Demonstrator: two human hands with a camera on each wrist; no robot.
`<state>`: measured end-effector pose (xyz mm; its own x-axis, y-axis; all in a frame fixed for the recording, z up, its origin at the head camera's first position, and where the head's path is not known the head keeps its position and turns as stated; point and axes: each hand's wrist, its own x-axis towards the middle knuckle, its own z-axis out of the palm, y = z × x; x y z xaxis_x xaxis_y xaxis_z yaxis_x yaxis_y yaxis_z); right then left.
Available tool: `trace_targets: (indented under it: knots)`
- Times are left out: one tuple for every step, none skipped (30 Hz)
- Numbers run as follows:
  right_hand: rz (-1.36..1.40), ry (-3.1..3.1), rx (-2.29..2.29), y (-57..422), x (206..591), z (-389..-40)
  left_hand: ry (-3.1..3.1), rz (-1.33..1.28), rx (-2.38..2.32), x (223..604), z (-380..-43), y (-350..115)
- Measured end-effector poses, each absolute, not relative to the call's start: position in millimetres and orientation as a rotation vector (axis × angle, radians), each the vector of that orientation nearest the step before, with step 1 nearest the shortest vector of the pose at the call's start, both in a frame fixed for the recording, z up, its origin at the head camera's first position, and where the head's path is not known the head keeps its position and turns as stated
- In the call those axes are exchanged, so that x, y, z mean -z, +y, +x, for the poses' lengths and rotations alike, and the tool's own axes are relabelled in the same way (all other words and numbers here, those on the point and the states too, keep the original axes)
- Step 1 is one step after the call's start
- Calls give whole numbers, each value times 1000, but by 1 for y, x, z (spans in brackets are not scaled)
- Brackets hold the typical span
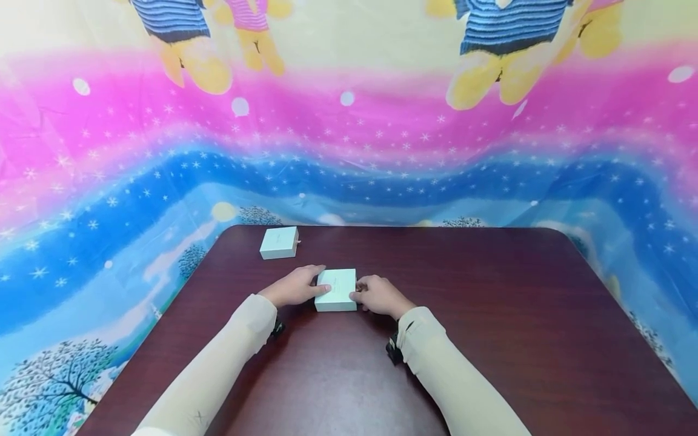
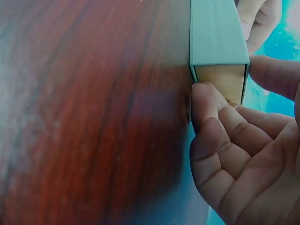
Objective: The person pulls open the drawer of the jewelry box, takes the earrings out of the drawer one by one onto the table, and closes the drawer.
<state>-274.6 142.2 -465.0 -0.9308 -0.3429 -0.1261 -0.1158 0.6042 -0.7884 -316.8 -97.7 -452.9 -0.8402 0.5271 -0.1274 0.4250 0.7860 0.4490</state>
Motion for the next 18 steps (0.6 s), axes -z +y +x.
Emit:
trace_targets:
  knots:
    - [-375,2568,1235,143,465,-275,2733,744,-599,453,-317,-98]
    - [-374,2568,1236,143,465,-274,2734,750,-597,453,-317,-97]
    - [-373,2570,1236,144,465,-274,2735,757,-597,453,-317,-97]
    - [-367,2569,1237,144,465,-274,2735,767,-596,453,-317,-96]
    - [-361,2570,1237,145,465,-273,2735,775,-595,454,-317,-96]
    - [-359,2571,1236,146,465,-272,2732,780,-598,454,-317,-95]
    - [-359,2570,1235,147,464,-272,2730,782,-601,454,-317,-95]
    - [-362,2571,1233,148,464,-271,2728,783,-603,454,-317,-94]
    - [-365,2570,1230,148,465,-271,2725,781,-608,454,-317,-94]
    - [-366,2570,1227,149,465,-271,2724,780,-609,454,-317,-94]
    - [-368,2572,1222,150,465,-270,2724,780,-613,455,-317,-94]
    - [-368,2574,1220,150,465,-270,2724,781,-616,455,-316,-93]
    - [-368,2575,1219,151,466,-270,2724,784,-618,454,-316,-93]
    - [-366,2576,1219,151,466,-269,2725,788,-618,454,-316,-93]
    - [-365,2575,1220,152,466,-269,2724,793,-621,454,-316,-93]
    - [-363,2574,1221,152,466,-268,2723,798,-623,454,-315,-92]
    - [-362,2573,1222,153,466,-267,2718,802,-629,454,-315,-92]
    - [-360,2572,1222,154,466,-266,2712,804,-631,454,-314,-91]
